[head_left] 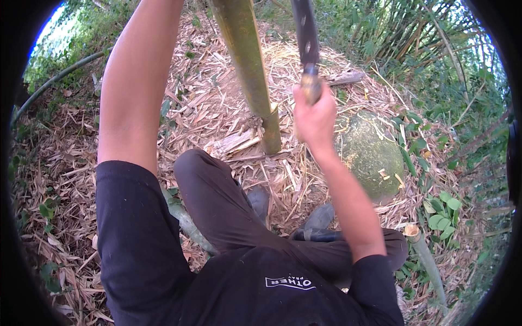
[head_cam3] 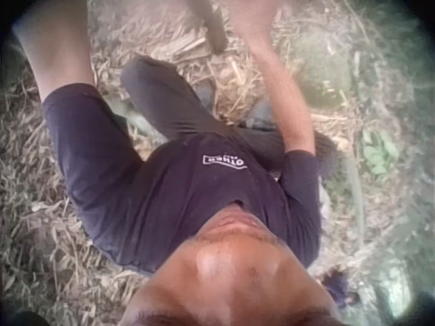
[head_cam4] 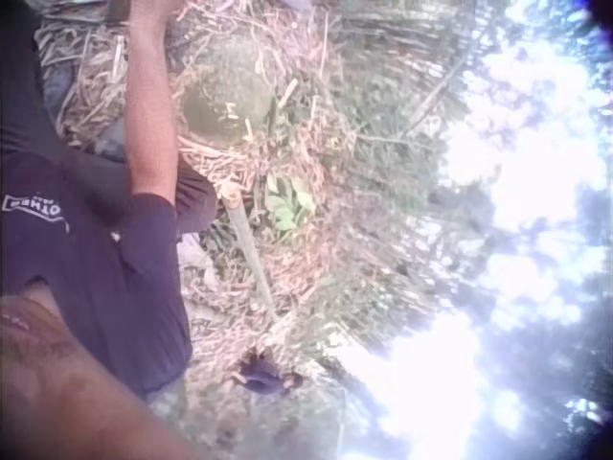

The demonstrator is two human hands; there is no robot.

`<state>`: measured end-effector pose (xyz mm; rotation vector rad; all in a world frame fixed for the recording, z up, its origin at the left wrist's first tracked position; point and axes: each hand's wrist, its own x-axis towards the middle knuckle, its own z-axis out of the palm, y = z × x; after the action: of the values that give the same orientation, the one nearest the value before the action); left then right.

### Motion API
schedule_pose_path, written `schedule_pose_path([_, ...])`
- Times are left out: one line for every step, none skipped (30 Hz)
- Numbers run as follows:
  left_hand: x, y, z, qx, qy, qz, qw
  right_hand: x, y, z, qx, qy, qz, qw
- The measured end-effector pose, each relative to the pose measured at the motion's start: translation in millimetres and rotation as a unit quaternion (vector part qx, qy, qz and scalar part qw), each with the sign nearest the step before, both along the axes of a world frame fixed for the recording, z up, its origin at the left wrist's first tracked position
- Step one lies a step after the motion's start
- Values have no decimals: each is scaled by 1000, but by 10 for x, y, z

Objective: The person sits on the ground in a bamboo grove and uses a large knife to split a long bamboo stalk. They hold the stalk steady with one hand and use the knife to drive a split down the length of the bamboo, separating it into thinner strips.

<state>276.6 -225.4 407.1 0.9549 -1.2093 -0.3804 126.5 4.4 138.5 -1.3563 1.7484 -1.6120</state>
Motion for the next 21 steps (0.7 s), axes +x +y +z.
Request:
schedule_pose_path([-12,-11,2,-5,-3,-2,1000,119,76,-225,14,44,-25,999])
schedule_pose_path([-30,-16,-13,-9,-5,-6,1000,209,136,-544,73,42,-23,996])
schedule_pose_path([-40,3,-57,-13,-6,-26,1000,264,192,-899,131,42,-22,990])
schedule_pose_path([-77,49,-100,-18,-2,-51,999,256,289,-1275,209,102,-18,972])
schedule_pose_path([-97,72,-125,-22,-2,-73,997,275,354,-1533,285,158,-10,945])
schedule_pose_path([-108,79,-124,-20,-10,-61,998,300,375,-1589,276,136,-6,951])
schedule_pose_path([-143,87,-105,-17,-17,-50,998,294,392,-1637,267,115,-4,957])
schedule_pose_path([-189,98,-86,-15,-23,-40,999,267,399,-1676,258,95,-3,962])
schedule_pose_path([-235,110,-78,-31,-27,-27,999,208,376,-1699,271,-8,35,962])
schedule_pose_path([-295,122,-89,-43,-28,-14,999,97,365,-1716,285,-109,71,950])
schedule_pose_path([-336,127,-93,-56,-30,-1,998,16,376,-1737,295,-209,105,926])
schedule_pose_path([-376,106,-43,-47,-56,43,996,-6,384,-1719,268,-286,116,913])
schedule_pose_path([-376,88,-44,-49,-51,18,997,-21,407,-1701,261,-391,114,875])
schedule_pose_path([-371,71,-58,-50,-46,-6,998,-37,439,-1683,252,-492,111,826])
schedule_pose_path([-383,97,-76,-50,-42,-32,997,-39,467,-1647,239,-587,106,766])
schedule_pose_path([-402,121,-67,-39,-50,-26,998,-16,473,-1618,243,-561,87,786])
schedule_pose_path([-423,142,-44,-29,-57,-20,998,-42,454,-1574,265,-419,80,865])
schedule_pose_path([-417,152,-48,-15,-68,-12,997,-23,444,-1388,284,-268,72,918])
schedule_pose_path([-392,119,-84,-22,-72,-3,997,17,483,-1233,299,-113,63,945])
schedule_pose_path([-385,37,-60,-37,-67,4,997,-48,471,-1113,243,-127,48,961])
schedule_pose_path([-337,-45,-67,-49,-67,16,996,-70,424,-892,199,-151,42,968])
